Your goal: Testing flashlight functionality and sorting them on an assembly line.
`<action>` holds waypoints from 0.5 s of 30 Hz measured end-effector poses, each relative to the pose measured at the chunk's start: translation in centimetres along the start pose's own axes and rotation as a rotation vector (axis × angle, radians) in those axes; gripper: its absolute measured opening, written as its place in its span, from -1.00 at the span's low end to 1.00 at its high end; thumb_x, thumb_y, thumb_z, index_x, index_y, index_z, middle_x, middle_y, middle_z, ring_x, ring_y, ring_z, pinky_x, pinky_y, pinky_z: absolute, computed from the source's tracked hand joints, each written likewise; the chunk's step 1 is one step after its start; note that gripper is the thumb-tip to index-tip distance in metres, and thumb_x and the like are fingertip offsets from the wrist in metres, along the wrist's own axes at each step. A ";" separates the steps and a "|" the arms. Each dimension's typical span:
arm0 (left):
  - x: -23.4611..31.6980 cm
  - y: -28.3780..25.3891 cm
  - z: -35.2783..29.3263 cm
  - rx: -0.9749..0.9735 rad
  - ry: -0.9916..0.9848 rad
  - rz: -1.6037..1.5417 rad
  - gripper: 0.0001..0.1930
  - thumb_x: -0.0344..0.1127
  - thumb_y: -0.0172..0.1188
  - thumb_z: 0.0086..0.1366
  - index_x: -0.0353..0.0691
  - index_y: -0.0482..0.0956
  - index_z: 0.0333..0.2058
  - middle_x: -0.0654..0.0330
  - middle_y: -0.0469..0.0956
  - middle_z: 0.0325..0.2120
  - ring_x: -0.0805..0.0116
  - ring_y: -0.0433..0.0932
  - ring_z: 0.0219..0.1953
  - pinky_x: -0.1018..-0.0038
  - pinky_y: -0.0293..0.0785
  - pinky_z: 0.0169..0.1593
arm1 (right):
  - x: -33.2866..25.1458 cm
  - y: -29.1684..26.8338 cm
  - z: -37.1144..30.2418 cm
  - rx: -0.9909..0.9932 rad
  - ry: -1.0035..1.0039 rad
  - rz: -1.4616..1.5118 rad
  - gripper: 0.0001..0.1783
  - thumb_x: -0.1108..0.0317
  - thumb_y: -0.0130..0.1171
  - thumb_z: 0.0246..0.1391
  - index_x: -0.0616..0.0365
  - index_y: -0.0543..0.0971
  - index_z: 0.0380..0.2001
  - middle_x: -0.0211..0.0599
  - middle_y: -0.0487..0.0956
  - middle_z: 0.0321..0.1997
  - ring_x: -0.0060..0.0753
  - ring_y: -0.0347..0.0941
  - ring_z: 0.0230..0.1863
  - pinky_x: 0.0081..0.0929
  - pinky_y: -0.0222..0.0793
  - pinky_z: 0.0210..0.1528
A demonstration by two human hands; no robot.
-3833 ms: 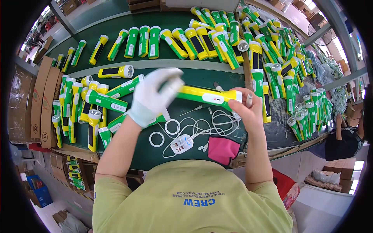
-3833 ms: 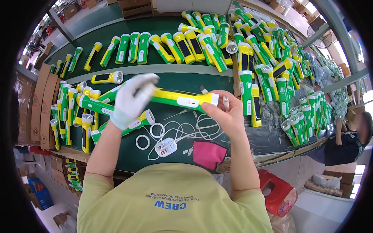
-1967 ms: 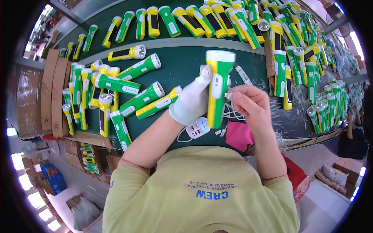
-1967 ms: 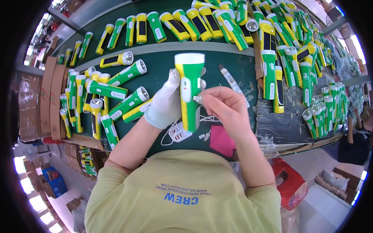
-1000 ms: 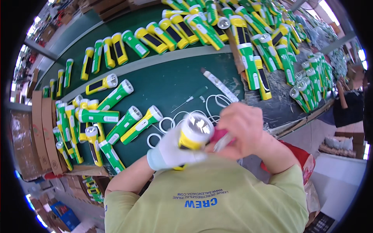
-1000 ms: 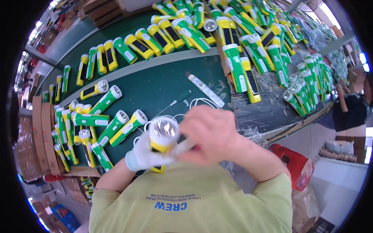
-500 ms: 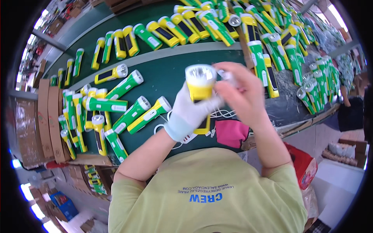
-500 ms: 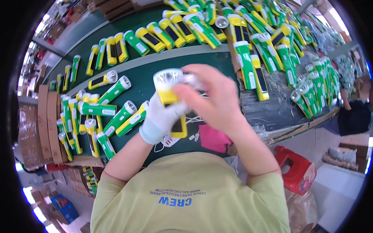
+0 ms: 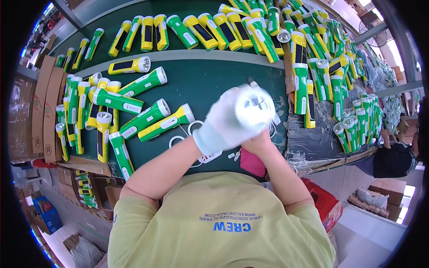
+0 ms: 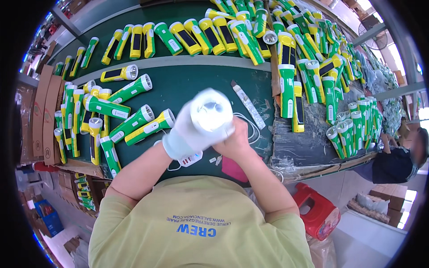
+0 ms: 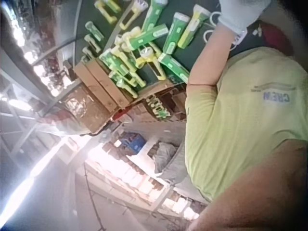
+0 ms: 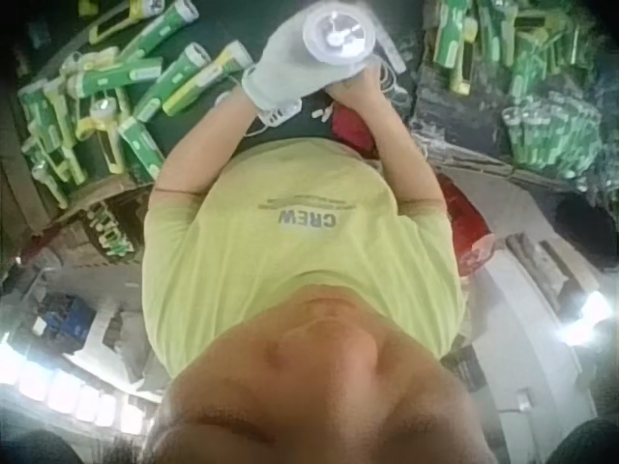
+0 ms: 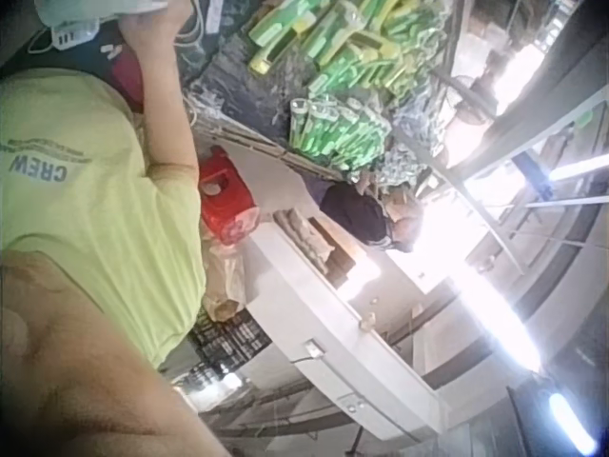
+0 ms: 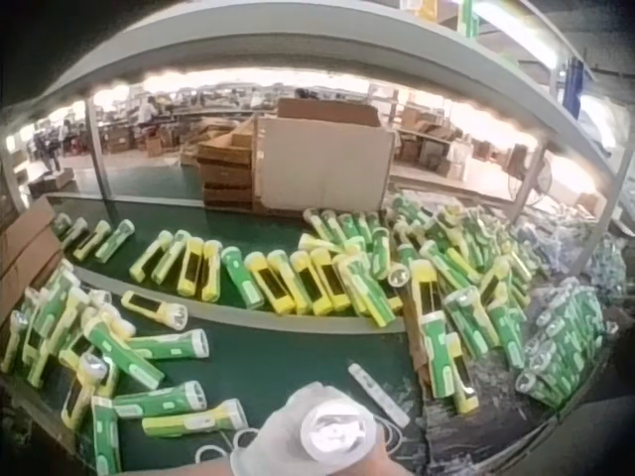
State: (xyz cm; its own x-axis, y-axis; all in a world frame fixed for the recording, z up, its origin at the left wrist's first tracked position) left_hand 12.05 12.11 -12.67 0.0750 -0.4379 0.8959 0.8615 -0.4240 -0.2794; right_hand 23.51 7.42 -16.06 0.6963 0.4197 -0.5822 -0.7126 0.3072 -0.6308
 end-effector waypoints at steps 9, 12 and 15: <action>-0.3 -3.1 0.8 -0.083 -0.295 -0.238 -0.27 -0.14 0.34 0.13 -0.19 0.19 0.21 0.01 0.37 0.09 0.17 0.41 0.13 0.23 0.33 0.18 | 4.9 -17.7 3.6 0.487 0.403 0.193 -0.83 0.34 0.13 0.15 0.18 0.51 -0.23 -0.30 0.55 -0.31 -0.55 0.40 -0.43 -0.57 0.32 -0.39; -4.8 -3.4 1.6 -0.061 -0.430 -0.425 -0.30 -0.13 0.29 0.20 -0.21 0.19 0.23 -0.01 0.36 0.09 0.23 0.41 0.12 0.31 0.38 0.15 | 5.2 -15.7 4.9 0.057 0.405 -0.208 -0.75 0.21 0.23 0.11 0.19 0.59 -0.34 -0.37 0.55 -0.43 -0.56 0.41 -0.34 -0.48 0.31 -0.23; -8.1 -6.2 4.2 0.086 -0.494 -0.381 -0.28 -0.11 0.29 0.20 -0.40 0.23 0.20 0.02 0.46 -0.02 0.35 0.47 -0.04 0.47 0.44 -0.03 | 16.2 -21.1 3.5 0.414 0.615 -0.183 -0.56 0.09 0.29 0.04 0.32 0.54 -0.27 -0.29 0.54 -0.40 -0.43 0.39 -0.36 -0.41 0.32 -0.24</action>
State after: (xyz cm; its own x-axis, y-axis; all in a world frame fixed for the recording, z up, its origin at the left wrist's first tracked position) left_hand 8.17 21.57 -16.71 -0.0398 0.1577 0.9867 0.9092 -0.4039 0.1013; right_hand 49.57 10.68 -10.40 0.6423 -0.1831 -0.7443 -0.4709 0.6719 -0.5717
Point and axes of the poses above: each hand's wrist, its own z-axis towards the middle knuckle, its own y-axis out of the palm, x = y × z, the point moved 4 cm from there along z, towards the middle knuckle
